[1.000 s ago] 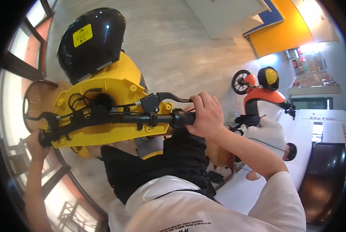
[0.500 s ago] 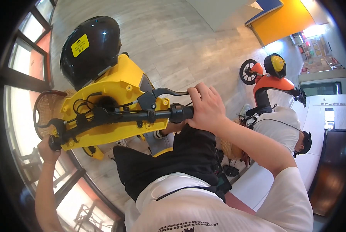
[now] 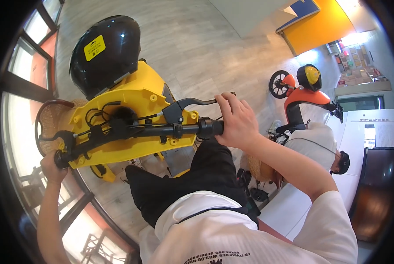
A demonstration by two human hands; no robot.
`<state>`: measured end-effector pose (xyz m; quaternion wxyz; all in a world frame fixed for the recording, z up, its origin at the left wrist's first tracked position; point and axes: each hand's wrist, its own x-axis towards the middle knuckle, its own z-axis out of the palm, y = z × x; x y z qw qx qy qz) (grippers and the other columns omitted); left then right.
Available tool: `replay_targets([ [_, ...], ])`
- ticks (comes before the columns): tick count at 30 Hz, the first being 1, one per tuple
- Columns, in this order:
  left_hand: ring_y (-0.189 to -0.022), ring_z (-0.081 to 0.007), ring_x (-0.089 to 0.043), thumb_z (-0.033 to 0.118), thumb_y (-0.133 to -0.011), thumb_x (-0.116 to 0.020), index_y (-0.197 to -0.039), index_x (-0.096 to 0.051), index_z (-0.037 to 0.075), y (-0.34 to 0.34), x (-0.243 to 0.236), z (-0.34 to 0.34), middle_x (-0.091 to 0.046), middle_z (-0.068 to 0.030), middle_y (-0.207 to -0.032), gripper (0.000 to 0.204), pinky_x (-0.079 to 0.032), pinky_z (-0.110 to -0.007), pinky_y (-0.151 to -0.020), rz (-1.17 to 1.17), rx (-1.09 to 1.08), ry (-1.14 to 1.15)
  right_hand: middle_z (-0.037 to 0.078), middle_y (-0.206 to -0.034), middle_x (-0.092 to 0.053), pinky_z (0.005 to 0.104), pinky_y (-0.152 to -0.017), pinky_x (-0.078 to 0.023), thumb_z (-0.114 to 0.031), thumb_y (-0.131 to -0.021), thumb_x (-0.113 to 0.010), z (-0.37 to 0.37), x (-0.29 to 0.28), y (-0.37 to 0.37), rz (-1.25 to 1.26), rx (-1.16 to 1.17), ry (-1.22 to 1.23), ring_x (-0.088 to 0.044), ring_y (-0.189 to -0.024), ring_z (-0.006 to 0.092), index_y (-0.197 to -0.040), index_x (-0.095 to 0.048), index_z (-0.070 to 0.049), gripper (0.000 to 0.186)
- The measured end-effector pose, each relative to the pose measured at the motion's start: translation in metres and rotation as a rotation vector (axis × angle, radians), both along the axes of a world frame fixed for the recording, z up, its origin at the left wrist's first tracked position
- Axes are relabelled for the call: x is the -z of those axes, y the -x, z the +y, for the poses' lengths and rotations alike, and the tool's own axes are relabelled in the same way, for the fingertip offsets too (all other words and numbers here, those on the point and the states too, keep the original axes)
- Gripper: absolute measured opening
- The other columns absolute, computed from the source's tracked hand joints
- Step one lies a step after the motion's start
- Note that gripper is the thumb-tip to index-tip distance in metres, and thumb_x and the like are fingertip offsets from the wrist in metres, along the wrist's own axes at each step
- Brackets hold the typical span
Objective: Repairing the front panel and handlebars of a yellow electric scooter using a screwdriver and pliers.
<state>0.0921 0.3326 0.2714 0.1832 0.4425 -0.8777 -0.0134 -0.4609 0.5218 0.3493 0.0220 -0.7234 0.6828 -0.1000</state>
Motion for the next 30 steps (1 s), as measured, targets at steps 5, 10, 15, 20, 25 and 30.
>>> replay_targets([
  [5,-0.068,-0.0381,-0.064,0.012,-0.063,-0.074,-0.084,-0.065,0.007,0.0,0.006,0.001,-0.064,-0.0161,-0.073,0.023,-0.051,-0.044,-0.062,-0.029,-0.009,0.011,0.018,-0.133,-0.051,0.0419,-0.089,-0.049,-0.02,-0.058,-0.078,0.005,0.003,0.0,0.005,0.0,-0.006,-0.059,-0.103,0.0368,-0.14,-0.043,-0.001,0.091],
  [10,-0.068,-0.0376,-0.066,0.013,-0.061,-0.076,-0.091,-0.067,0.009,-0.009,0.006,-0.003,-0.066,-0.0153,-0.074,0.031,-0.051,-0.045,-0.062,-0.095,0.005,0.058,0.018,-0.137,-0.049,0.0449,-0.088,-0.051,-0.019,-0.062,-0.077,0.009,0.002,-0.007,-0.031,0.115,-0.144,-0.06,-0.107,0.0392,-0.145,-0.039,-0.006,0.092],
  [15,-0.076,-0.0386,-0.069,0.008,-0.066,-0.077,-0.101,-0.066,0.006,-0.011,0.004,-0.006,-0.069,-0.0169,-0.084,0.036,-0.055,-0.041,-0.066,-0.061,-0.02,0.004,0.015,-0.138,-0.05,0.0443,-0.082,-0.054,-0.02,-0.064,-0.075,0.007,0.007,-0.004,0.011,0.094,-0.036,-0.064,-0.102,0.0389,-0.145,-0.041,-0.008,0.089],
  [20,-0.079,-0.0375,-0.07,0.009,-0.069,-0.08,-0.108,-0.065,0.004,-0.004,0.002,-0.007,-0.071,-0.0171,-0.089,0.042,-0.056,-0.04,-0.066,-0.004,0.031,0.006,0.014,-0.135,-0.052,0.0444,-0.081,-0.053,-0.02,-0.063,-0.076,0.007,0.009,-0.003,-0.005,0.094,0.038,-0.065,-0.099,0.0379,-0.142,-0.045,-0.01,0.085],
  [25,-0.079,-0.0373,-0.07,0.014,-0.068,-0.084,-0.115,-0.066,0.004,-0.018,0.011,-0.012,-0.071,-0.017,-0.09,0.052,-0.056,-0.039,-0.067,-0.021,-0.019,-0.017,0.013,-0.135,-0.051,0.0442,-0.081,-0.053,-0.018,-0.06,-0.079,0.007,0.008,-0.003,-0.016,0.115,-0.001,-0.065,-0.097,0.0377,-0.141,-0.044,-0.01,0.089],
  [30,-0.079,-0.0375,-0.07,0.014,-0.071,-0.081,-0.114,-0.066,0.003,-0.021,0.016,-0.012,-0.07,-0.018,-0.089,0.048,-0.056,-0.04,-0.068,-0.04,0.0,0.007,0.012,-0.135,-0.05,0.0442,-0.082,-0.054,-0.019,-0.058,-0.083,0.008,0.008,-0.002,-0.003,0.1,-0.003,-0.064,-0.097,0.0372,-0.141,-0.043,-0.01,0.092],
])
